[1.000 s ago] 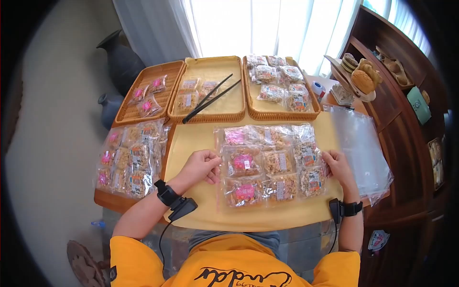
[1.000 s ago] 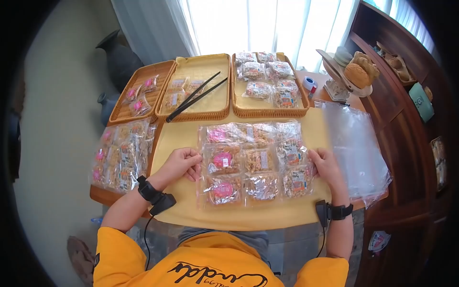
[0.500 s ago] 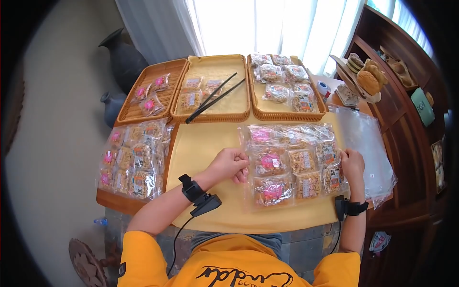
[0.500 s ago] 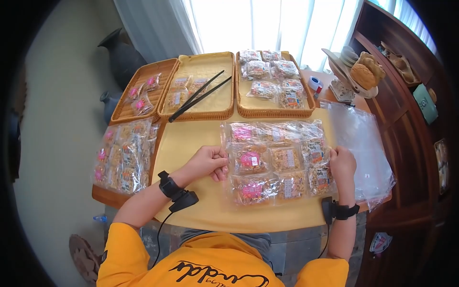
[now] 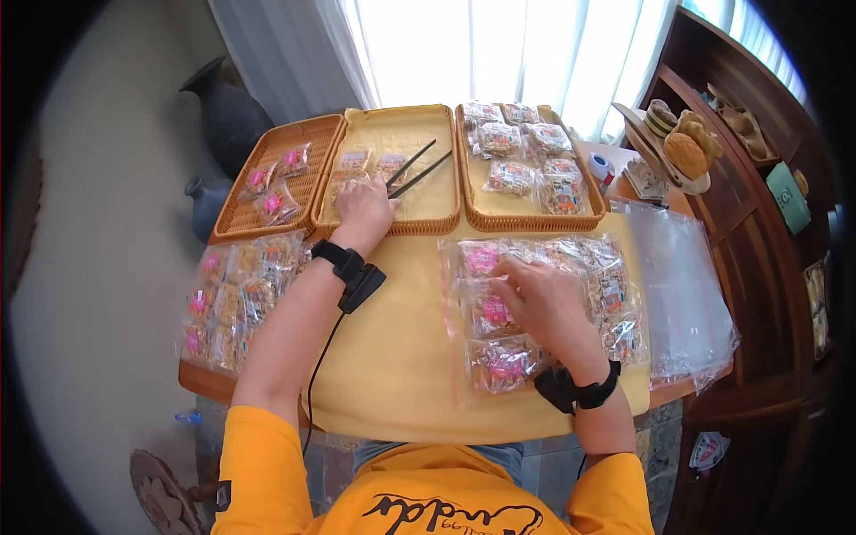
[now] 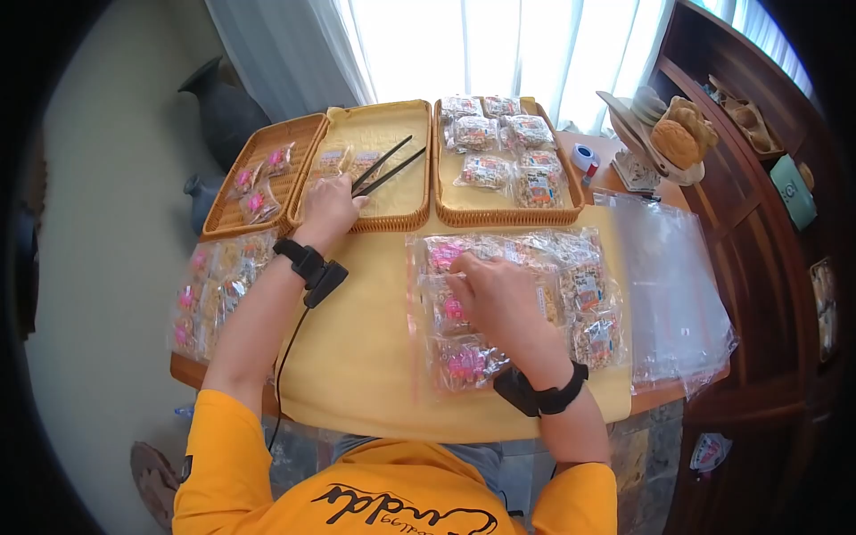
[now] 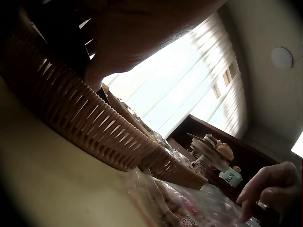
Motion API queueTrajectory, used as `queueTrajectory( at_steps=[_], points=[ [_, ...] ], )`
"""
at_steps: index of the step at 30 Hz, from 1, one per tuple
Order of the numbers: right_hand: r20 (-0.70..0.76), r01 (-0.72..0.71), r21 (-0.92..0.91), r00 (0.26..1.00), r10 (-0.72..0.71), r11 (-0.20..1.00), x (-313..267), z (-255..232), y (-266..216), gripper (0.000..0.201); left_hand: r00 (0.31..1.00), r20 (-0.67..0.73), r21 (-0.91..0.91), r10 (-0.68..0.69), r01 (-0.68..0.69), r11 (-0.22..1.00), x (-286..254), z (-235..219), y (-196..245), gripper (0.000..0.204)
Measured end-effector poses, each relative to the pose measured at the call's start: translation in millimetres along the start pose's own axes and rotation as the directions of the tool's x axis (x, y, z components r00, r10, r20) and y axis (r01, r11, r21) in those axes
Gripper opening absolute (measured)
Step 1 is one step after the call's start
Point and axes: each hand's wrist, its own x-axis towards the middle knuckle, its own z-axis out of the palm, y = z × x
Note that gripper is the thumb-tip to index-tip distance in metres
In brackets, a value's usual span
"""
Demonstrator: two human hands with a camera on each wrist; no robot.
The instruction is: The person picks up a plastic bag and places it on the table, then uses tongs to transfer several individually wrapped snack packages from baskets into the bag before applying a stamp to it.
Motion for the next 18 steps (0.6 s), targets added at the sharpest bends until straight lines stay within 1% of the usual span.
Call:
queueTrajectory(
  at_steps=[1, 3, 4, 6, 7, 8, 9, 10, 11, 12, 13, 14, 15, 16, 17, 18],
  points=[
    [0.002, -0.001, 0.000, 1.000, 0.001, 1.000, -1, 11, 6, 0.012, 1.000, 0.002, 0.000, 0.000, 0.000, 1.000, 2, 4, -1, 0.032],
    [-0.118, 0.173, 0.001, 0.978, -0.172, 0.985, -2, 28, 16, 0.011, 0.998, -0.057, 0.010, 0.018, -0.017, 1.000, 3, 14, -2, 0.031],
    [-0.111, 0.172, -0.001, 0.979, -0.171, 0.985, -2, 28, 16, 0.011, 0.999, -0.052, 0.005, 0.015, -0.014, 1.000, 1, 10, -1, 0.031],
    [-0.127, 0.166, 0.064, 0.979, -0.157, 0.984, -3, 25, 12, 0.014, 0.992, -0.085, -0.215, -0.093, 0.073, 0.974, -8, 2, -3, 0.029],
    [-0.117, 0.162, 0.070, 0.981, -0.153, 0.984, -3, 26, 11, 0.014, 0.988, -0.090, -0.327, -0.124, 0.088, 0.941, -17, -10, 0, 0.033],
    [-0.120, 0.252, 0.062, 0.963, -0.243, 0.966, -3, 27, 9, 0.015, 0.989, -0.081, -0.325, -0.126, 0.093, 0.941, -26, -12, -1, 0.033],
    [-0.120, 0.340, 0.052, 0.935, -0.332, 0.939, -3, 27, 7, 0.016, 0.992, -0.042, -0.585, -0.118, 0.071, 0.808, -36, -11, -2, 0.032],
    [-0.112, 0.337, 0.056, 0.937, -0.330, 0.940, -5, 28, 5, 0.016, 0.995, -0.008, -0.795, -0.102, 0.055, 0.604, -48, -13, -2, 0.031],
    [-0.069, 0.399, 0.040, 0.916, -0.396, 0.916, -6, 29, 1, 0.015, 0.981, 0.183, -0.905, -0.069, 0.195, 0.379, -65, -26, 4, 0.027],
    [-0.024, 0.461, 0.026, 0.887, -0.461, 0.887, -7, 31, -1, 0.014, 0.979, 0.189, -0.905, -0.072, 0.203, 0.374, -79, -29, 4, 0.027],
    [-0.016, 0.460, 0.029, 0.888, -0.459, 0.888, -7, 33, -3, 0.014, 0.939, 0.341, -0.927, 0.055, 0.325, 0.189, -90, -30, 3, 0.027],
    [-0.001, 0.466, 0.028, 0.885, -0.466, 0.884, -8, 35, -5, 0.013, 0.868, 0.452, -0.888, 0.207, 0.459, 0.013, -100, -31, 3, 0.027],
    [0.014, 0.472, 0.028, 0.881, -0.473, 0.881, -8, 37, -6, 0.015, 0.865, 0.458, -0.884, 0.206, 0.467, 0.007, -107, -34, 3, 0.027],
    [0.024, 0.469, 0.033, 0.882, -0.470, 0.882, -8, 39, -6, 0.015, 0.830, 0.494, -0.857, 0.259, 0.515, -0.012, -114, -37, 4, 0.028],
    [0.050, 0.467, -0.010, 0.883, -0.466, 0.884, -7, 40, -5, 0.018, 0.792, 0.525, -0.828, 0.312, 0.560, -0.029, -120, -37, 5, 0.030],
    [0.072, 0.468, -0.054, 0.883, -0.464, 0.882, -5, 41, -5, 0.023, 0.790, 0.529, -0.824, 0.310, 0.565, -0.036, -126, -35, 5, 0.030]
  ],
)
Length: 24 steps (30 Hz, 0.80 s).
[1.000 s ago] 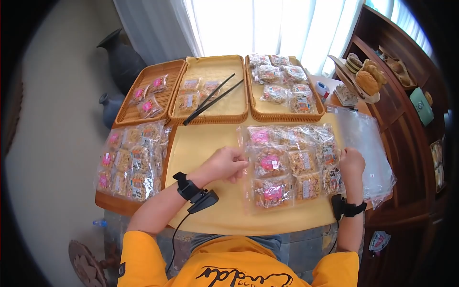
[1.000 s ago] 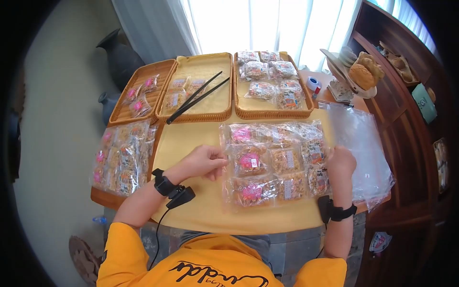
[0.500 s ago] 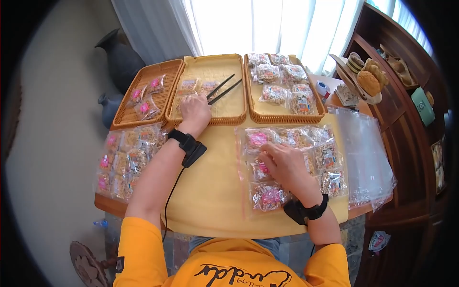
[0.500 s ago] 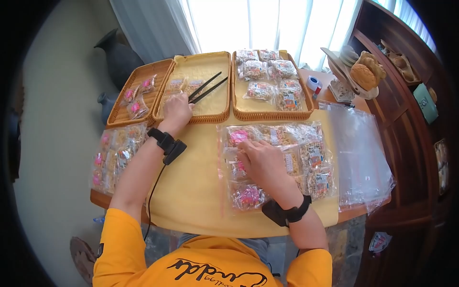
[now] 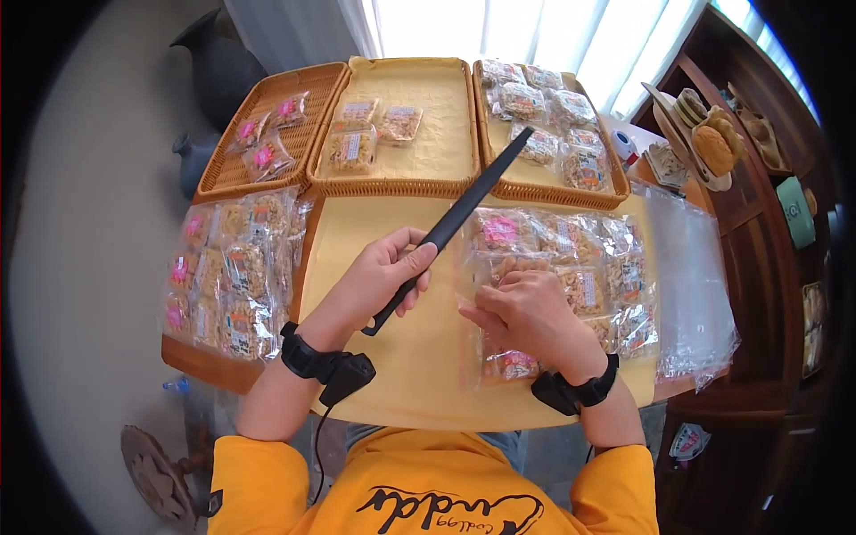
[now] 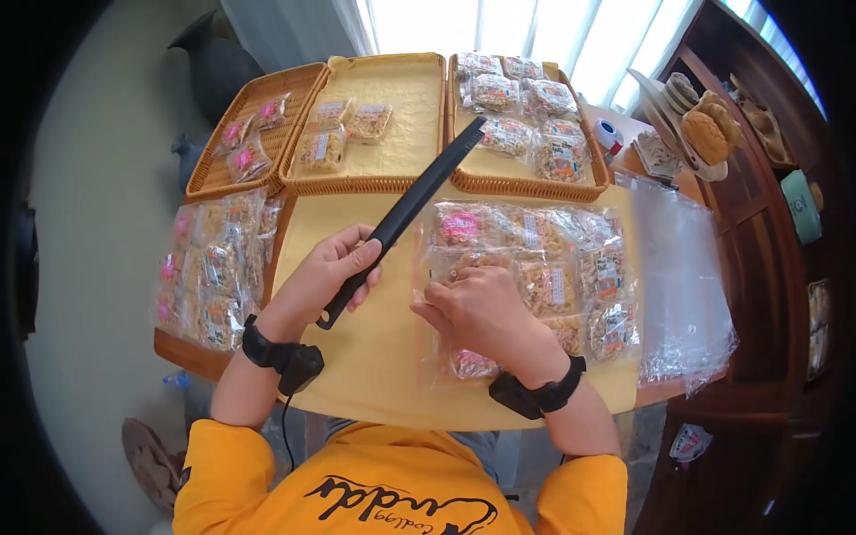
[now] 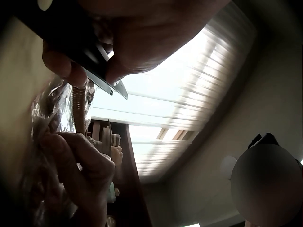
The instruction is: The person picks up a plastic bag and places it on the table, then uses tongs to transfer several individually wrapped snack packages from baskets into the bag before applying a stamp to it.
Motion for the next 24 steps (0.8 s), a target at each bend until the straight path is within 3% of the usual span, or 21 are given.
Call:
queueTrajectory(
  at_steps=[4, 7, 9, 13, 16, 18, 24],
  points=[
    [0.008, -0.044, -0.065, 0.999, 0.045, 0.997, 0, -1, 0, 0.029, 0.998, 0.052, -0.072, -0.020, 0.024, 0.997, -4, 5, -14, 0.030],
    [0.046, -0.051, -0.038, 0.998, 0.053, 0.998, 0, -2, 0, 0.030, 0.994, 0.098, -0.022, -0.038, 0.040, 0.999, -12, 2, -13, 0.030],
    [-0.116, -0.110, 0.018, 0.987, 0.111, 0.994, 1, -5, 2, 0.028, 0.993, 0.111, -0.061, -0.027, 0.034, 0.998, -23, 2, -6, 0.030],
    [-0.176, -0.116, 0.100, 0.976, 0.132, 0.988, -3, -4, 7, 0.027, 0.994, 0.057, -0.064, -0.097, 0.100, 0.993, -49, -9, -4, 0.029],
    [-0.184, -0.102, 0.105, 0.976, 0.120, 0.989, -5, -5, 7, 0.027, 0.993, -0.032, 0.055, -0.112, 0.113, 0.992, -72, -18, -9, 0.029],
    [-0.179, -0.113, 0.119, 0.975, 0.134, 0.986, -6, -4, 7, 0.029, 0.975, -0.143, 0.180, -0.172, 0.196, 0.964, -90, -21, -2, 0.027],
    [-0.251, -0.126, 0.209, 0.951, 0.178, 0.970, -7, -4, 7, 0.023, 0.970, -0.146, 0.436, -0.194, 0.239, 0.868, -108, -27, 8, 0.037]
  ],
)
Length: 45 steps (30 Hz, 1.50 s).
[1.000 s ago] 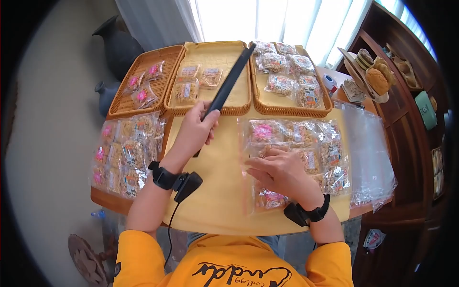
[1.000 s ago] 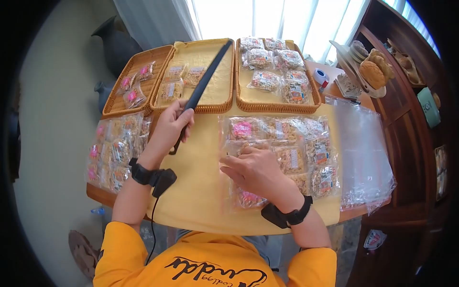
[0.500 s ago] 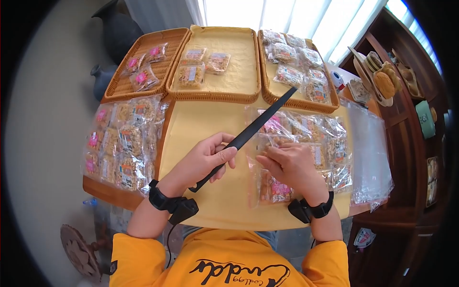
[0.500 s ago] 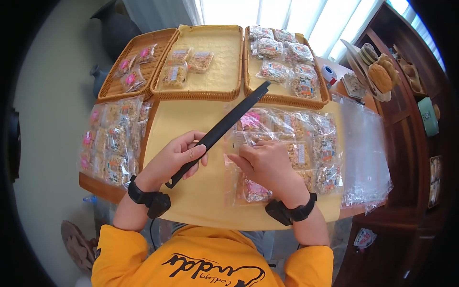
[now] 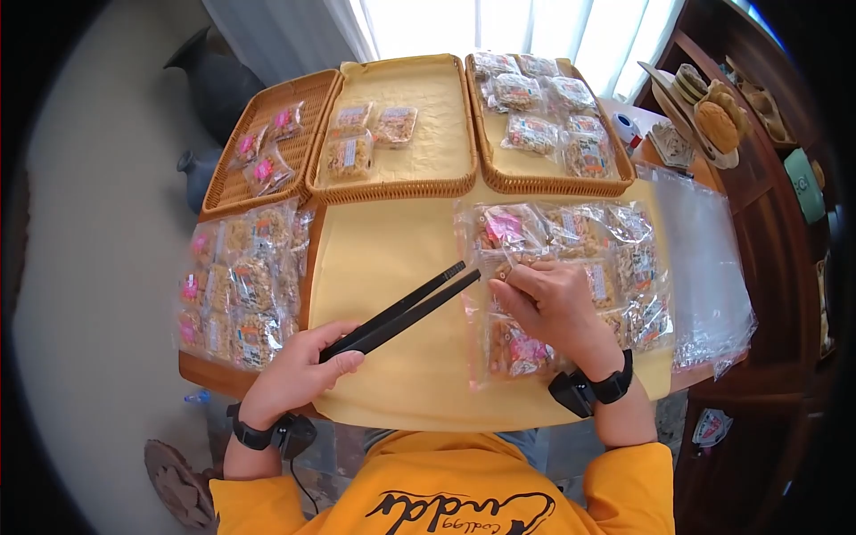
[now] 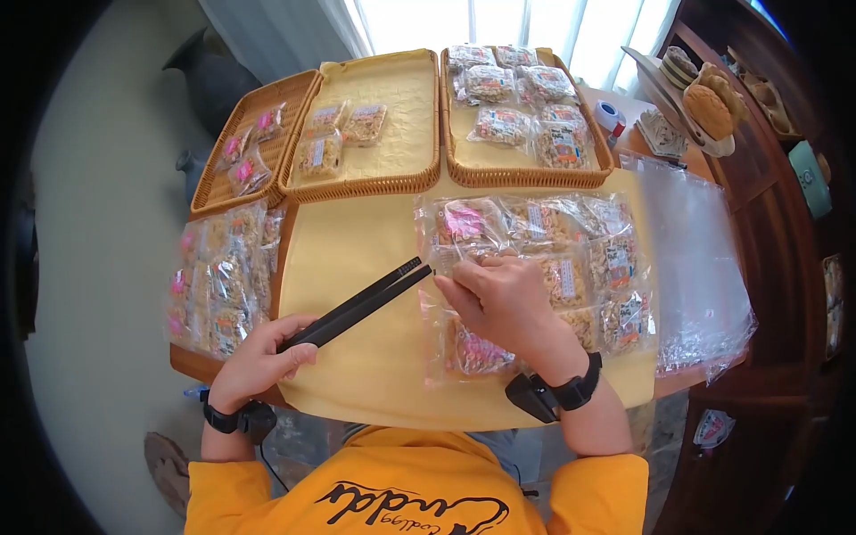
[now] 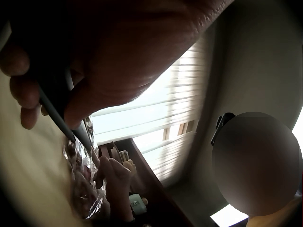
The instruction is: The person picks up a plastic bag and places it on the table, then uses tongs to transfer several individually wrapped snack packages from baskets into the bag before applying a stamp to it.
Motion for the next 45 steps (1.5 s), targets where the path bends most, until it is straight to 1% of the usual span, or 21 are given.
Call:
queueTrajectory(
  at_steps=[2, 4, 5, 7, 8, 10, 13, 17, 20, 26, 28, 29, 30, 32, 33, 36, 38, 40, 42, 44, 45],
  points=[
    [-0.008, -0.004, 0.008, 1.000, 0.004, 1.000, 0, 0, -1, 0.023, 1.000, 0.007, 0.069, 0.004, -0.004, 0.998, 2, -1, -1, 0.039],
    [-0.015, -0.007, 0.014, 1.000, 0.008, 1.000, 0, 1, 0, 0.023, 0.966, 0.072, 0.251, 0.250, -0.260, 0.932, 9, -2, -9, 0.037],
    [-0.030, 0.000, 0.013, 1.000, 0.000, 1.000, 0, 2, 1, 0.027, 0.966, 0.073, 0.254, 0.249, -0.259, 0.932, 10, -2, -5, 0.037],
    [-0.046, 0.008, 0.014, 0.999, -0.008, 1.000, -1, 3, 0, 0.030, 0.981, 0.125, 0.260, 0.150, -0.178, 0.949, 16, 2, 14, 0.039],
    [-0.031, -0.007, 0.009, 1.000, 0.007, 1.000, -1, 2, -1, 0.030, 0.981, 0.125, 0.264, 0.150, -0.178, 0.948, 20, 3, 20, 0.039],
    [-0.019, -0.021, 0.004, 1.000, 0.021, 1.000, -1, 0, -3, 0.030, 0.987, 0.158, 0.306, 0.035, -0.083, 0.948, 29, 5, 32, 0.039],
    [-0.018, -0.008, -0.002, 1.000, 0.008, 1.000, 0, -2, -4, 0.029, 0.975, 0.220, 0.315, -0.030, -0.041, 0.948, 45, 9, 45, 0.033],
    [-0.004, -0.029, 0.023, 1.000, 0.030, 0.999, -1, -2, -3, 0.027, 0.962, 0.266, 0.324, -0.066, -0.025, 0.946, 63, 10, 43, 0.027],
    [-0.023, -0.043, 0.061, 0.999, 0.044, 0.997, 0, -2, -3, 0.025, 0.959, 0.276, 0.247, -0.058, -0.013, 0.969, 61, 4, 36, 0.021],
    [-0.039, -0.085, 0.042, 0.995, 0.087, 0.996, -1, -5, -2, 0.025, 0.969, 0.195, 0.099, -0.154, 0.137, 0.986, 24, -19, 21, 0.015],
    [-0.044, -0.081, 0.049, 0.996, 0.083, 0.996, -2, -3, -1, 0.027, 0.970, 0.132, -0.046, -0.204, 0.211, 0.976, 5, -30, 26, 0.014],
    [-0.047, -0.109, 0.040, 0.993, 0.111, 0.993, -3, -5, -2, 0.024, 0.975, 0.114, -0.116, -0.190, 0.203, 0.972, -1, -38, 23, 0.016],
    [-0.049, -0.127, 0.033, 0.991, 0.128, 0.991, 0, -4, -4, 0.021, 0.992, 0.062, -0.194, -0.112, 0.122, 0.973, -9, -55, 20, 0.016],
    [-0.028, -0.126, 0.018, 0.992, 0.126, 0.992, 1, -7, -7, 0.022, 0.994, -0.032, -0.256, -0.107, 0.095, 0.962, -13, -73, 22, 0.018],
    [-0.016, -0.136, 0.014, 0.991, 0.136, 0.991, 1, -7, -7, 0.023, 0.994, -0.041, -0.260, -0.103, 0.089, 0.961, -12, -83, 22, 0.018],
    [-0.010, -0.137, 0.012, 0.991, 0.137, 0.991, 3, -7, -8, 0.024, 0.965, -0.243, -0.211, -0.098, 0.046, 0.976, 4, -124, 19, 0.018],
    [-0.014, -0.133, 0.010, 0.991, 0.134, 0.991, 1, -6, -9, 0.024, 0.961, -0.276, -0.285, -0.018, -0.064, 0.956, 25, -157, 12, 0.022],
    [0.007, -0.139, 0.001, 0.990, 0.139, 0.990, 1, -7, -8, 0.025, 0.941, -0.312, -0.373, -0.131, 0.006, 0.928, 33, -175, 18, 0.023],
    [0.010, -0.145, -0.005, 0.989, 0.145, 0.989, -1, -7, -6, 0.026, 0.927, -0.343, -0.327, -0.154, 0.036, 0.944, 38, -176, 11, 0.024],
    [0.010, -0.169, -0.005, 0.986, 0.169, 0.986, 0, -5, -5, 0.026, 0.948, -0.312, -0.246, -0.070, -0.009, 0.969, 34, -161, 4, 0.025],
    [0.006, -0.156, -0.002, 0.988, 0.156, 0.988, 1, -5, -5, 0.026, 0.938, -0.334, -0.223, -0.087, 0.011, 0.975, 30, -150, 4, 0.025]
  ],
)
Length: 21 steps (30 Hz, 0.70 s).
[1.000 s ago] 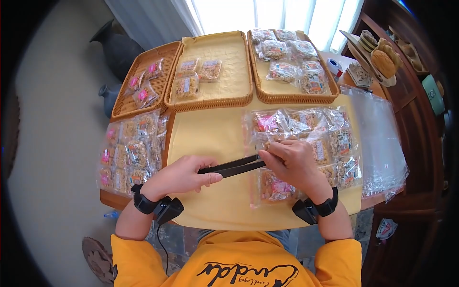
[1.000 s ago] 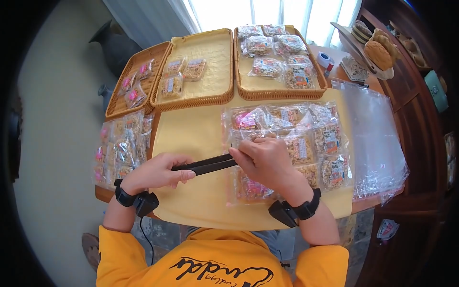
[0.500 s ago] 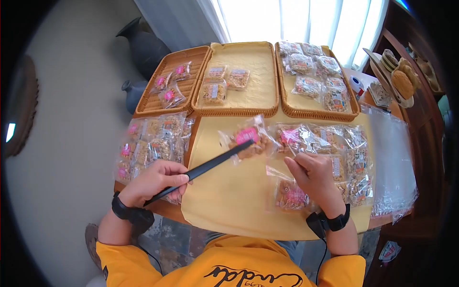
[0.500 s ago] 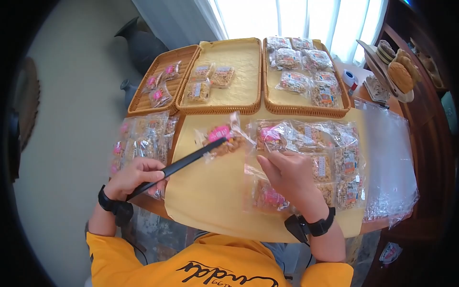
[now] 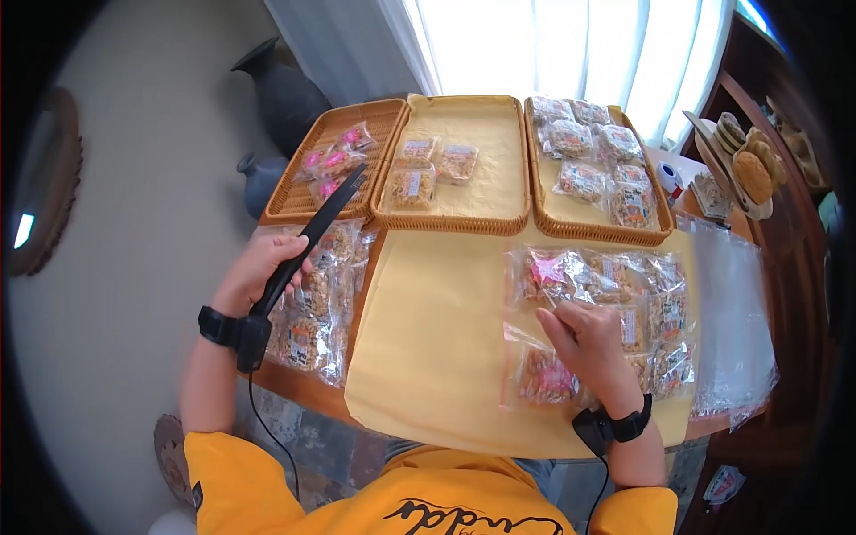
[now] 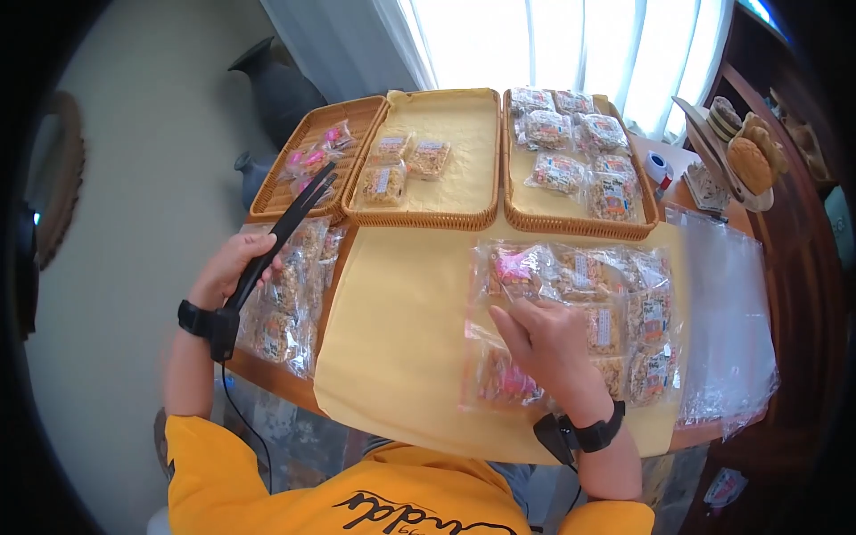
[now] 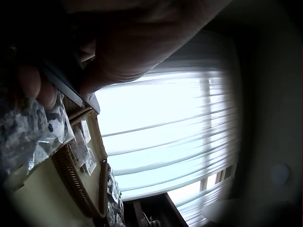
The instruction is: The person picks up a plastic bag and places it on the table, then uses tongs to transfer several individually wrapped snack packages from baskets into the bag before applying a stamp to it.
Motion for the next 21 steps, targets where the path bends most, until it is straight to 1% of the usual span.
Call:
queueTrajectory(
  at_steps=[1, 3, 5, 7, 9, 10, 11, 13, 17, 21],
  points=[
    [0.000, 0.007, -0.001, 1.000, -0.007, 1.000, -1, 0, 0, 0.026, 1.000, 0.017, 0.057, -0.010, 0.009, 0.998, -9, 9, 0, 0.029],
    [-0.002, -0.012, -0.004, 1.000, 0.012, 1.000, -2, 0, 0, 0.026, 0.995, 0.034, 0.199, 0.089, -0.094, 0.976, -33, 35, -1, 0.033],
    [-0.006, -0.014, -0.003, 1.000, 0.014, 1.000, -1, 0, 0, 0.026, 0.996, 0.045, 0.298, 0.081, -0.091, 0.950, -49, 54, 0, 0.038],
    [-0.009, 0.001, 0.017, 1.000, -0.001, 1.000, -1, 0, 0, 0.025, 0.993, 0.062, 0.269, 0.099, -0.112, 0.957, -66, 73, 7, 0.037],
    [-0.024, 0.003, 0.034, 1.000, -0.002, 0.999, 0, 0, 0, 0.028, 0.982, 0.147, 0.239, 0.118, -0.151, 0.959, -75, 85, 13, 0.036],
    [-0.039, 0.011, 0.051, 0.999, -0.009, 0.999, 0, 0, 0, 0.031, 0.959, 0.264, 0.245, 0.103, -0.170, 0.955, -73, 88, 13, 0.035],
    [-0.040, 0.009, 0.050, 0.999, -0.007, 0.999, -1, 0, -1, 0.031, 0.959, 0.266, 0.245, 0.102, -0.170, 0.955, -71, 92, 10, 0.035],
    [-0.056, 0.006, 0.062, 0.998, -0.003, 0.998, -1, 1, -1, 0.031, 0.917, 0.394, 0.296, -0.062, -0.063, 0.953, -65, 101, 5, 0.036],
    [-0.062, 0.006, 0.067, 0.998, -0.002, 0.998, -1, 2, -1, 0.031, 0.918, 0.388, 0.345, -0.082, -0.063, 0.936, -50, 118, 6, 0.036],
    [-0.038, -0.005, 0.032, 0.999, 0.006, 0.999, -2, 0, 0, 0.029, 0.909, 0.410, 0.335, -0.076, -0.073, 0.939, -29, 126, 8, 0.035]
  ],
)
